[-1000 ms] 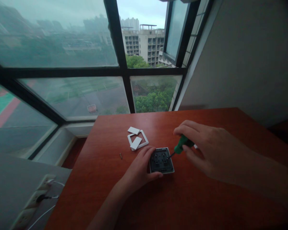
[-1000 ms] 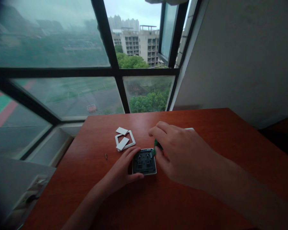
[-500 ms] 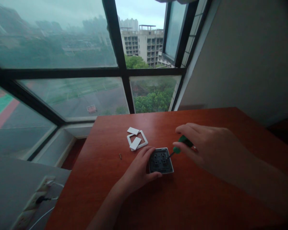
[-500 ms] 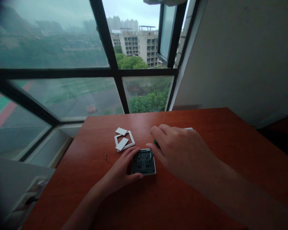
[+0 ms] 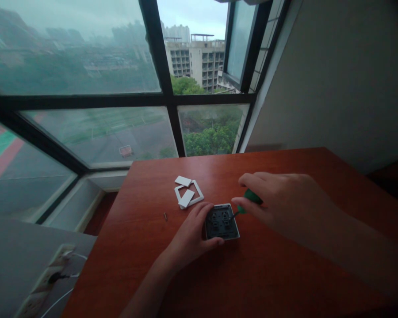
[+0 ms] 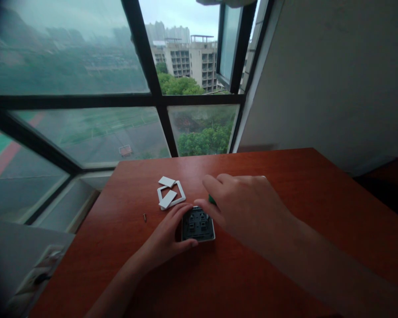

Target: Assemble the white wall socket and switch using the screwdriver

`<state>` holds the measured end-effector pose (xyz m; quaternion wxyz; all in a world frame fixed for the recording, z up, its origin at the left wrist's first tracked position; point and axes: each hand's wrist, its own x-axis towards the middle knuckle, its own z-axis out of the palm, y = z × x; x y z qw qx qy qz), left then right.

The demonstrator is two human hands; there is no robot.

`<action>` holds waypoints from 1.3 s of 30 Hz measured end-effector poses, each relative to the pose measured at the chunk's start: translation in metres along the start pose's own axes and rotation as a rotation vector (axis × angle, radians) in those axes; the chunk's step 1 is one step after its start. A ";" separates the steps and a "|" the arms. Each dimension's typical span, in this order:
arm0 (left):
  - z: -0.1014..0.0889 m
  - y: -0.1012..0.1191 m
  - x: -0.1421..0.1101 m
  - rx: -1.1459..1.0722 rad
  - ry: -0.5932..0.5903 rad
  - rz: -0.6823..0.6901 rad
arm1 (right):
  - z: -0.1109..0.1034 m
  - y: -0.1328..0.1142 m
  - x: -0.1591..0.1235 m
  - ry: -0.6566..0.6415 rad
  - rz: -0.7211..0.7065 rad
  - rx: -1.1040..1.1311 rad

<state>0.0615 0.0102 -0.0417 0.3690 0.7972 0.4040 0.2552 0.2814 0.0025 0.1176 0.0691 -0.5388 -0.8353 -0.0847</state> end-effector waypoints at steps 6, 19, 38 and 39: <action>0.002 0.003 -0.001 0.006 0.027 -0.003 | -0.006 -0.001 -0.001 -0.022 0.017 0.090; 0.003 0.005 0.000 0.020 0.044 0.004 | -0.003 0.001 0.003 -0.035 0.029 0.031; 0.004 0.002 -0.001 0.039 0.025 0.001 | -0.005 -0.001 0.000 -0.047 -0.053 0.134; 0.004 0.001 -0.001 0.044 0.025 -0.003 | -0.004 0.000 0.001 -0.038 -0.035 0.098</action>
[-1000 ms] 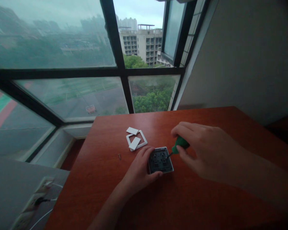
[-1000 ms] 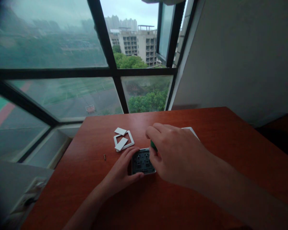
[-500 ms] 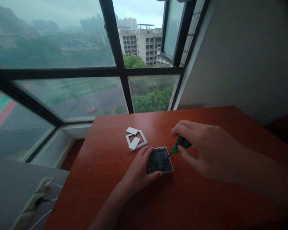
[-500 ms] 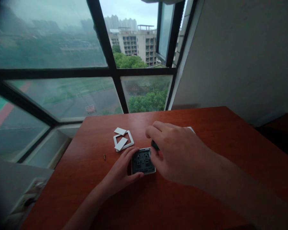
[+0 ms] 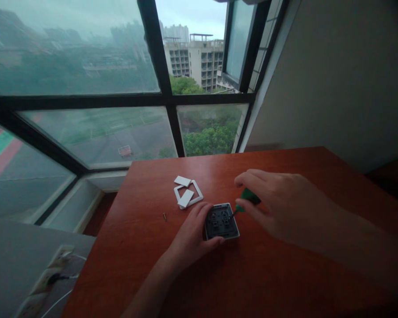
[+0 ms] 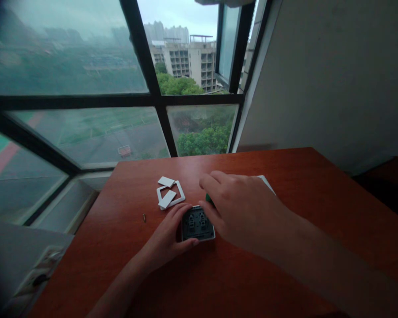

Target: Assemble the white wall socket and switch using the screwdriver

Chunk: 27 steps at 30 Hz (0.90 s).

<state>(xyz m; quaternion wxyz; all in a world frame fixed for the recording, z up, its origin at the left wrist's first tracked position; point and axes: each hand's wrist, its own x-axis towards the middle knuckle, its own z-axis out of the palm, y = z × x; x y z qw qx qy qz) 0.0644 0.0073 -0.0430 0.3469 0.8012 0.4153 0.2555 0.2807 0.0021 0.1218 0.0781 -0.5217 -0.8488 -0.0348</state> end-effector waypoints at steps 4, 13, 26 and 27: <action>0.000 0.000 0.000 0.006 0.017 -0.001 | 0.005 0.002 0.004 0.028 0.085 -0.111; 0.001 -0.004 0.001 -0.018 0.019 0.017 | 0.000 0.002 0.001 0.003 0.033 0.044; 0.003 -0.005 0.003 -0.009 0.031 0.021 | -0.001 0.002 0.000 -0.026 0.005 0.034; 0.003 -0.005 0.003 -0.008 0.035 0.023 | -0.001 0.002 0.000 -0.035 -0.011 0.059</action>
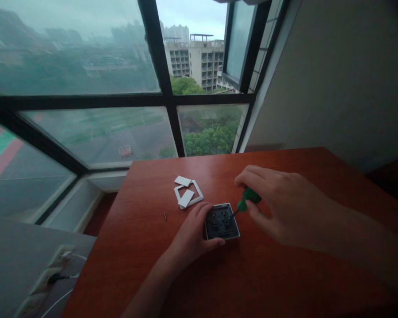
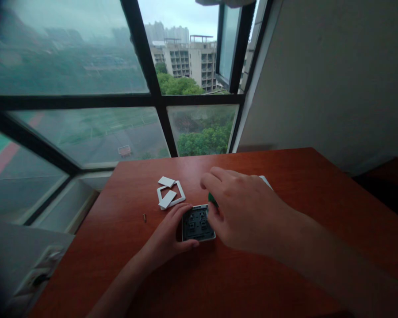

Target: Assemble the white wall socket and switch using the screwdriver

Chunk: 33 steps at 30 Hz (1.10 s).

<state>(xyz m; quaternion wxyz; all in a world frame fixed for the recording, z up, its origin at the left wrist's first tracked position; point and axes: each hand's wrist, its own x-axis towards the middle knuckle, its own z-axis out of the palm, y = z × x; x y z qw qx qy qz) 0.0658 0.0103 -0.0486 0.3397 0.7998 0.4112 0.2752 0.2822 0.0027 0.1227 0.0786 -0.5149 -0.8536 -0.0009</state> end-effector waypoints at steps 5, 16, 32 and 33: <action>0.000 0.001 -0.001 -0.002 -0.002 0.007 | 0.005 -0.001 0.004 0.046 0.077 -0.134; 0.003 0.002 -0.001 0.056 0.004 0.016 | 0.003 -0.007 0.001 0.073 -0.050 -0.016; 0.002 0.004 0.000 0.068 -0.007 0.001 | 0.002 -0.004 0.007 0.028 0.003 -0.153; 0.002 0.004 0.000 0.068 -0.005 0.001 | 0.004 -0.003 0.008 0.041 0.029 -0.186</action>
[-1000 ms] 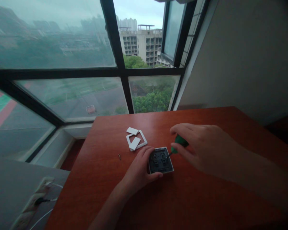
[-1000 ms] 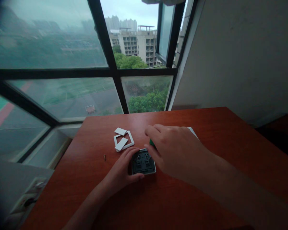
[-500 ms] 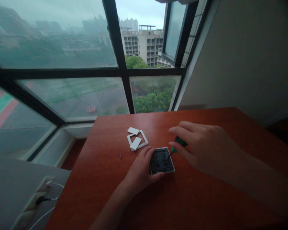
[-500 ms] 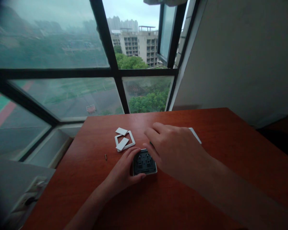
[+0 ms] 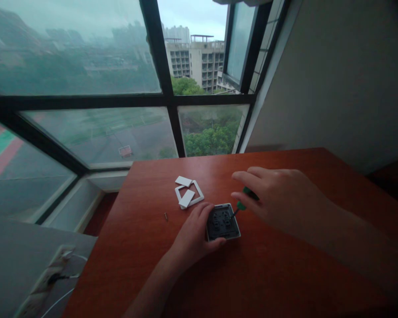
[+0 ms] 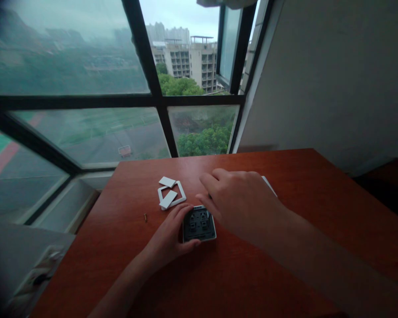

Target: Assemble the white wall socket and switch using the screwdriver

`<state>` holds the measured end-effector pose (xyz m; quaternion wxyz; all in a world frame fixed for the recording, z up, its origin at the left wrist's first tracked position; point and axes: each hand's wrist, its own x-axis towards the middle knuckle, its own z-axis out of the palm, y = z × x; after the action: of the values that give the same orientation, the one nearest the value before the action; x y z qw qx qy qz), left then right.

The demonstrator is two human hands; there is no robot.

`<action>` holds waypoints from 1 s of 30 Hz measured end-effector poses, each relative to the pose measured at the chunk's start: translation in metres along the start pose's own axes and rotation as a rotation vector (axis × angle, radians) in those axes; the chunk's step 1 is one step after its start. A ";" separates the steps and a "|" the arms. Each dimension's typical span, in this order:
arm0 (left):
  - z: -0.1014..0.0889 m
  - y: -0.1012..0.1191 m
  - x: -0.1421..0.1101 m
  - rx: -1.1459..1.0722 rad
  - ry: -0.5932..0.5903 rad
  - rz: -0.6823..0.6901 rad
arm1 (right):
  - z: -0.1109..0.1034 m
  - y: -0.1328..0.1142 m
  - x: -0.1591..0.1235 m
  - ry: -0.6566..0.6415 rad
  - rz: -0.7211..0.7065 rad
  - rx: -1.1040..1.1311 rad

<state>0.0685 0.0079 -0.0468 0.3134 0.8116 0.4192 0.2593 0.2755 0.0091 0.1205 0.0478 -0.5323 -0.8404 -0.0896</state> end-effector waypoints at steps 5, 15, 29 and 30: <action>0.000 -0.001 -0.001 -0.006 -0.006 0.001 | 0.000 0.005 0.000 -0.002 -0.028 0.142; 0.000 -0.003 0.000 -0.034 0.010 0.010 | 0.001 0.008 0.000 -0.004 0.011 -0.011; -0.001 -0.002 0.000 -0.043 0.004 0.003 | -0.003 0.000 0.000 -0.026 0.013 0.007; -0.001 -0.002 0.000 -0.042 0.002 0.000 | -0.001 -0.002 0.000 -0.011 0.044 -0.048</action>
<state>0.0668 0.0090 -0.0477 0.3301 0.8047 0.4138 0.2690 0.2734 0.0077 0.1213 0.0323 -0.5520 -0.8265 -0.1058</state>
